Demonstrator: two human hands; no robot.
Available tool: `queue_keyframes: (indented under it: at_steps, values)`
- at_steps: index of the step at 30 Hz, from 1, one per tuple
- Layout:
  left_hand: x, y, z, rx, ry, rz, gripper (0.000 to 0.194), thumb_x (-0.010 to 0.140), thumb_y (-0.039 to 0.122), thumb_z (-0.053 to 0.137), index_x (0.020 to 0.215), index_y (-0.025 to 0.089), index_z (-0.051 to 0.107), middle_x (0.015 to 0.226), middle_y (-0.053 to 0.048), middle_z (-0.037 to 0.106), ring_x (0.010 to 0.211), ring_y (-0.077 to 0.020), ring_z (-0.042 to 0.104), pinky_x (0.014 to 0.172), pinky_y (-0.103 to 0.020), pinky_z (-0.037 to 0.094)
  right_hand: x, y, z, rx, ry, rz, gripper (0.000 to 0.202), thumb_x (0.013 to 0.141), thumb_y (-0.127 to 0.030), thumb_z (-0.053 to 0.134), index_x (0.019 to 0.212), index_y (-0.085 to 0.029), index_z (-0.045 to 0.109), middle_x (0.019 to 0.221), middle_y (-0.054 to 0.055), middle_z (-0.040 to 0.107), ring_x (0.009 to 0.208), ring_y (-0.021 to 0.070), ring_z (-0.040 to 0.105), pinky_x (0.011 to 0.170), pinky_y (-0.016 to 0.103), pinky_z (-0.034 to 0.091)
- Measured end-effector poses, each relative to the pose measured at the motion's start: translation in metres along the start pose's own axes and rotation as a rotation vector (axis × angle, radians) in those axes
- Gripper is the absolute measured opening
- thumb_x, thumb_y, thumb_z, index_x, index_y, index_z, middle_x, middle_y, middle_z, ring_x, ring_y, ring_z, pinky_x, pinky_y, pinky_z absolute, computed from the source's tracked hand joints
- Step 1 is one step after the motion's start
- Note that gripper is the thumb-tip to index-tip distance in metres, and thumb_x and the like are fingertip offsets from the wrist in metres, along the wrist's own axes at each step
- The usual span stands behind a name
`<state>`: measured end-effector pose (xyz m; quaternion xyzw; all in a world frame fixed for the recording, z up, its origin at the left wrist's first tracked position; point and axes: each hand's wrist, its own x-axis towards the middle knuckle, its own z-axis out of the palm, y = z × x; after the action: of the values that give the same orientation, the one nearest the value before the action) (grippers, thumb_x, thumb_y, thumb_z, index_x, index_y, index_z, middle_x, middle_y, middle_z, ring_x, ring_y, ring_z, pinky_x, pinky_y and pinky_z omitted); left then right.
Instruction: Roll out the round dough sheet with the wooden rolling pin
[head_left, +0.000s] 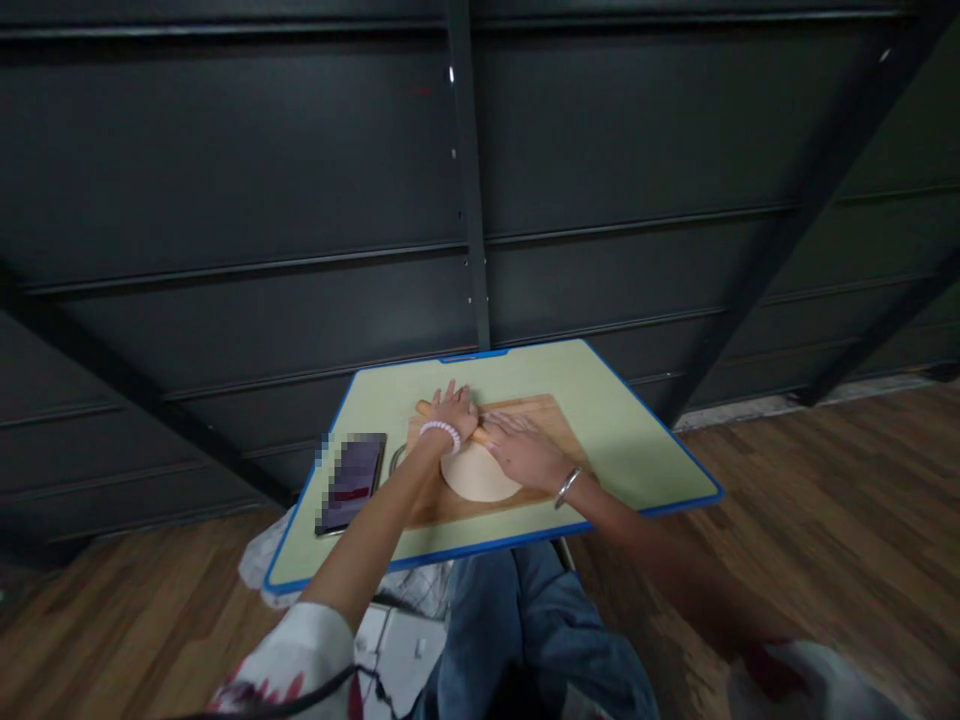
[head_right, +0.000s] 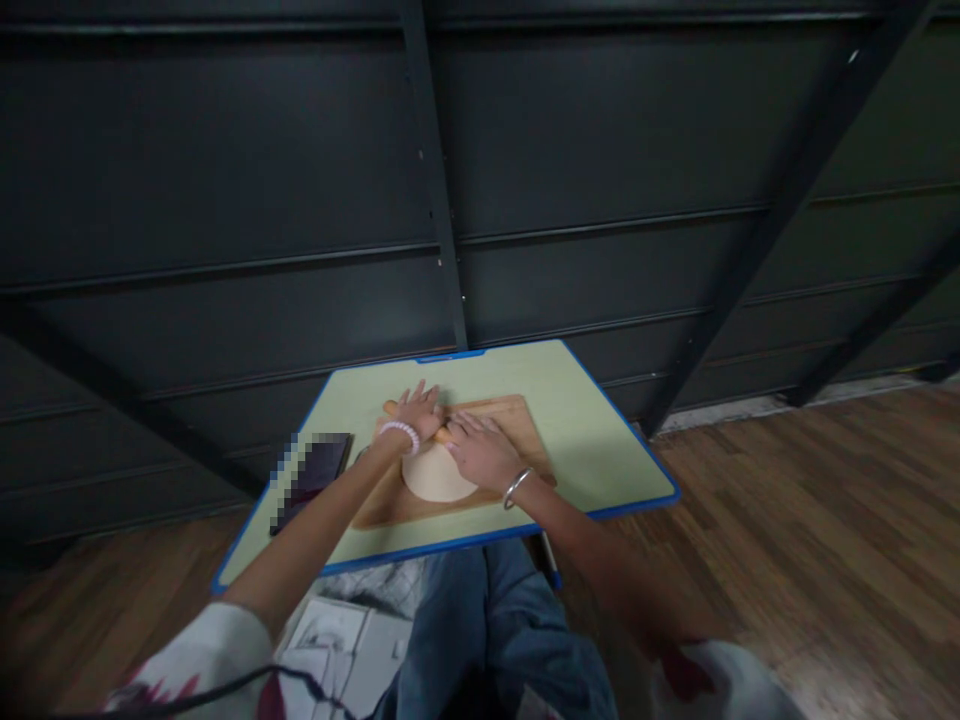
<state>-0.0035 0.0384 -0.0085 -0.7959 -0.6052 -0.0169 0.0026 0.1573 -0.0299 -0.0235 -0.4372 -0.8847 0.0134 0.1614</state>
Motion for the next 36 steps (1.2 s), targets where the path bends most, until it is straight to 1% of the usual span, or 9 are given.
queue_keyframes:
  at_steps: [4, 7, 12, 15, 20, 24, 30, 33, 36]
  values:
    - [-0.014, -0.014, 0.007, -0.006, -0.018, 0.033, 0.047, 0.093, 0.025, 0.030, 0.138, 0.020, 0.041, 0.147, -0.005, 0.040, 0.138, -0.0236, 0.028, 0.113, -0.046, 0.022, -0.004, -0.009, -0.001, -0.036, 0.056, -0.022, 0.046, 0.096, -0.028, 0.033, 0.139, -0.011, 0.040, 0.144, 0.014, 0.042, 0.135, 0.0176, 0.033, 0.112, 0.037, 0.025]
    - [-0.024, -0.023, 0.010, -0.020, -0.034, 0.065, 0.053, 0.091, 0.026, 0.026, 0.144, 0.019, 0.033, 0.150, -0.003, 0.033, 0.141, -0.0226, 0.020, 0.113, -0.045, 0.021, -0.008, -0.017, -0.001, -0.058, 0.073, -0.041, 0.046, 0.095, -0.024, 0.033, 0.138, -0.008, 0.041, 0.143, 0.014, 0.043, 0.135, 0.0179, 0.033, 0.112, 0.034, 0.025]
    - [-0.047, -0.034, 0.012, -0.034, -0.040, 0.074, 0.053, 0.094, 0.028, 0.016, 0.143, 0.017, 0.036, 0.147, -0.004, 0.039, 0.139, -0.0196, 0.027, 0.113, -0.040, 0.023, -0.018, -0.036, 0.001, -0.094, 0.108, -0.029, 0.046, 0.093, -0.017, 0.035, 0.137, -0.005, 0.042, 0.141, 0.016, 0.045, 0.132, 0.0208, 0.038, 0.110, 0.034, 0.028]
    - [-0.069, -0.039, 0.013, -0.051, 0.013, 0.083, 0.054, 0.096, 0.030, 0.011, 0.142, 0.016, 0.036, 0.148, -0.004, 0.038, 0.139, -0.0174, 0.028, 0.115, -0.037, 0.020, -0.026, -0.045, -0.002, -0.090, 0.090, -0.043, 0.047, 0.092, -0.017, 0.035, 0.137, -0.006, 0.042, 0.140, 0.016, 0.047, 0.129, 0.0214, 0.041, 0.108, 0.034, 0.031]
    - [-0.105, -0.038, 0.013, -0.051, 0.095, 0.103, 0.053, 0.097, 0.034, 0.020, 0.144, 0.014, 0.031, 0.148, -0.007, 0.037, 0.138, -0.0193, 0.030, 0.114, -0.039, 0.024, -0.039, -0.048, -0.012, -0.071, 0.043, -0.022, 0.048, 0.092, -0.021, 0.038, 0.138, -0.008, 0.040, 0.136, 0.015, 0.051, 0.122, 0.0232, 0.047, 0.102, 0.037, 0.037]
    - [-0.134, -0.035, 0.014, -0.030, 0.148, 0.139, 0.055, 0.096, 0.040, 0.025, 0.144, 0.013, 0.030, 0.148, -0.009, 0.036, 0.139, -0.0210, 0.029, 0.114, -0.041, 0.023, -0.048, -0.041, -0.017, -0.067, 0.027, 0.001, 0.045, 0.093, -0.023, 0.038, 0.136, -0.007, 0.042, 0.129, 0.016, 0.056, 0.116, 0.0229, 0.051, 0.100, 0.037, 0.038]
    - [-0.175, -0.029, 0.016, -0.030, 0.206, 0.174, 0.056, 0.097, 0.040, 0.026, 0.147, 0.015, 0.024, 0.149, -0.009, 0.035, 0.138, -0.0229, 0.028, 0.113, -0.046, 0.024, -0.060, -0.019, -0.013, -0.048, 0.079, -0.017, 0.041, 0.096, -0.027, 0.035, 0.131, -0.011, 0.048, 0.133, 0.013, 0.053, 0.124, 0.0208, 0.046, 0.105, 0.037, 0.033]
    - [-0.185, -0.018, 0.013, -0.015, 0.238, 0.136, 0.055, 0.095, 0.038, 0.030, 0.145, 0.013, 0.029, 0.146, -0.011, 0.040, 0.134, -0.0255, 0.034, 0.111, -0.046, 0.026, -0.062, -0.009, -0.011, -0.023, 0.078, -0.004, 0.040, 0.097, -0.028, 0.032, 0.130, -0.013, 0.049, 0.135, 0.011, 0.053, 0.126, 0.0192, 0.043, 0.106, 0.037, 0.031]
    - [-0.183, -0.005, 0.012, 0.008, 0.262, 0.092, 0.054, 0.094, 0.039, 0.033, 0.142, 0.013, 0.034, 0.138, -0.014, 0.048, 0.126, -0.0277, 0.043, 0.107, -0.046, 0.031, -0.060, -0.003, -0.010, -0.049, 0.098, 0.017, 0.039, 0.097, -0.030, 0.032, 0.128, -0.013, 0.050, 0.136, 0.012, 0.052, 0.129, 0.0206, 0.040, 0.110, 0.043, 0.023]
